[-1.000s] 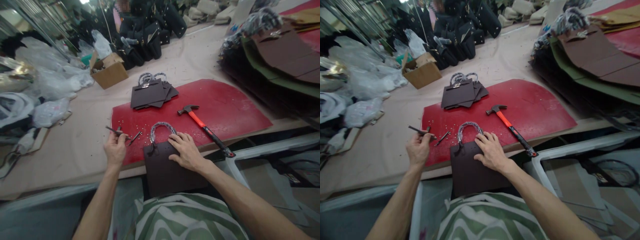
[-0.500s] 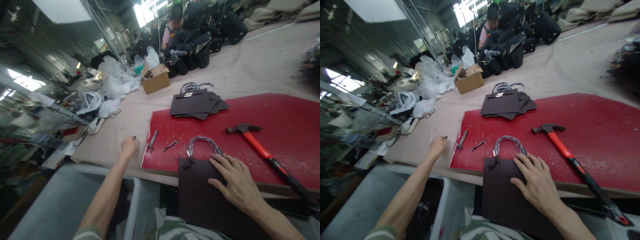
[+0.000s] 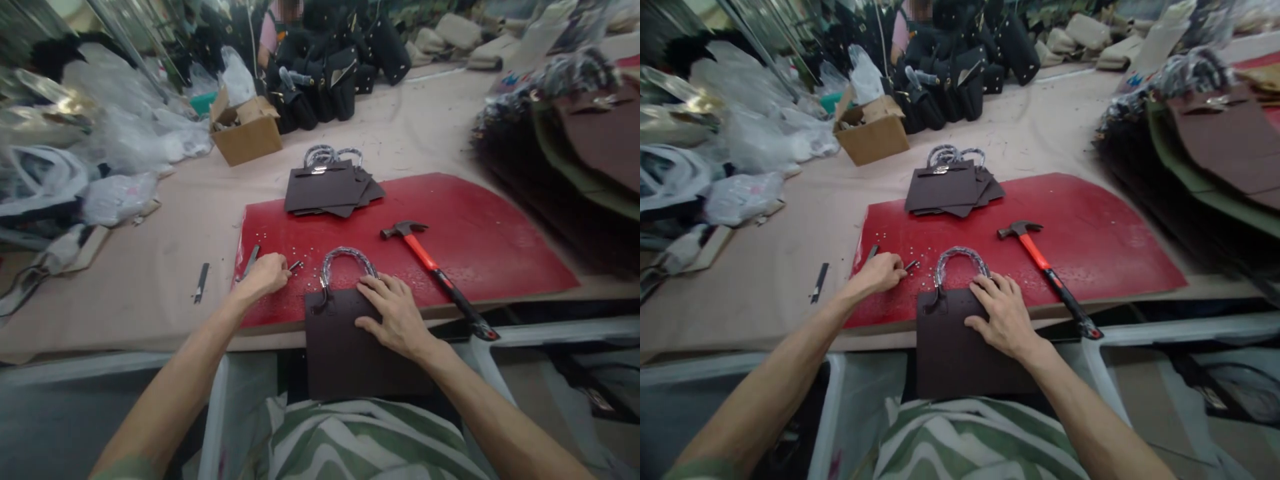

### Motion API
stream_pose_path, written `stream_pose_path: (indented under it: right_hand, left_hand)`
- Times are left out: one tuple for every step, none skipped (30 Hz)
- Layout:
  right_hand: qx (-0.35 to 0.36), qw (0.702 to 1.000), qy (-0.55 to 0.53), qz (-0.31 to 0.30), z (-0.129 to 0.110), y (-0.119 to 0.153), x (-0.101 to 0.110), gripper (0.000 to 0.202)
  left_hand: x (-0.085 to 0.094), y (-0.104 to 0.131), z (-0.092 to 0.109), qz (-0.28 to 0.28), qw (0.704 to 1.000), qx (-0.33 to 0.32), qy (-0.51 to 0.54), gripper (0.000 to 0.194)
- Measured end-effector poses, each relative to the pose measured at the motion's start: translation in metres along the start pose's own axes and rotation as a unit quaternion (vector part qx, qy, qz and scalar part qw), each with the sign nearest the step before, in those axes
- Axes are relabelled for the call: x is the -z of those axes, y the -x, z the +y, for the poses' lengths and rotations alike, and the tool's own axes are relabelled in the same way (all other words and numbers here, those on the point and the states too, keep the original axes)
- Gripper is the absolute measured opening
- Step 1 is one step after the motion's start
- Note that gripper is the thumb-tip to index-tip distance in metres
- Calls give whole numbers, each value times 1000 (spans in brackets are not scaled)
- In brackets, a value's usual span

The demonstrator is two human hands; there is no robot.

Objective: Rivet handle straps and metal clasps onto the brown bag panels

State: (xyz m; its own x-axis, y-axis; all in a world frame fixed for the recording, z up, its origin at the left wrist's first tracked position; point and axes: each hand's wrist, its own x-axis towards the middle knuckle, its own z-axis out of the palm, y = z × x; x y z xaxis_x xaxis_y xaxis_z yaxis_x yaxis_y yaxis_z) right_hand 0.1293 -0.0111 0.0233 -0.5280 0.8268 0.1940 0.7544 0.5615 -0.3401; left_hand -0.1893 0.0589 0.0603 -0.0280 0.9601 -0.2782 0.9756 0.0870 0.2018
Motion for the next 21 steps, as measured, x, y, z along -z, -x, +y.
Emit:
stream_pose_path:
  right_hand:
    - [-1, 1000, -2, 0, -1, 0, 0, 59]
    - [-2, 1000, -4, 1, -1, 0, 1, 60]
    - [-3, 1000, -6, 1, -1, 0, 1, 61]
    - [-4, 1000, -9, 1, -2, 1, 1, 62]
    - [-5, 1000, -11, 1, -2, 1, 1, 62]
    - [-6, 1000, -13, -1, -2, 1, 1, 62]
    - [-7, 1000, -13, -2, -2, 1, 1, 62]
    - [-7, 1000, -13, -4, -3, 1, 1, 63]
    - [-8, 1000, -13, -6, -3, 1, 1, 63]
    - [-9, 1000, -12, -8, -3, 1, 2, 64]
    - [-10, 1000, -12, -8, -3, 1, 2, 65]
    - [-11, 1000, -13, -7, -3, 1, 1, 65]
    - [-10, 1000, -14, -6, -3, 1, 1, 65]
    - [-9, 1000, -15, -4, -3, 1, 1, 65]
    - [-8, 1000, -17, -1, -3, 1, 1, 65]
    - [-6, 1000, -19, 3, -3, 2, 1, 65]
    - [-4, 1000, -20, 6, -3, 2, 1, 64]
    - [-3, 1000, -21, 8, -3, 2, 0, 64]
    - [-3, 1000, -22, 10, -3, 3, 0, 64]
    - [-3, 1000, -24, 10, -3, 3, 1, 64]
    - [-4, 1000, -27, 10, -3, 3, 1, 63]
  left_hand:
    - [2, 2, -2, 18, 999, -3, 27, 14]
    - [3, 7, -2, 41, 996, -8, 75, 14]
    - [4, 14, -1, 61, 987, -15, 146, 14]
    - [4, 22, 2, 75, 969, -25, 234, 15]
    - [2, 31, 9, 81, 940, -38, 329, 16]
    - [-1, 42, 18, 79, 902, -51, 421, 18]
    - [-7, 52, 30, 70, 861, -63, 499, 22]
    - [-15, 61, 44, 61, 825, -70, 557, 26]
    - [-23, 69, 59, 55, 798, -76, 595, 30]
    - [-33, 76, 73, 54, 782, -81, 616, 30]
    - [-43, 81, 86, 59, 776, -87, 622, 27]
    - [-53, 85, 97, 71, 778, -95, 617, 22]
    - [-62, 87, 106, 88, 788, -103, 601, 16]
    - [-70, 88, 112, 110, 801, -112, 577, 11]
    - [-77, 88, 115, 132, 815, -121, 551, 9]
    - [-82, 88, 116, 151, 826, -128, 528, 8]
    - [-86, 88, 116, 167, 833, -134, 510, 8]
    - [-89, 87, 115, 178, 836, -138, 500, 8]
    - [-91, 87, 114, 183, 837, -139, 497, 8]
    - [-92, 88, 112, 186, 836, -139, 497, 9]
    - [-93, 88, 112, 189, 836, -140, 496, 9]
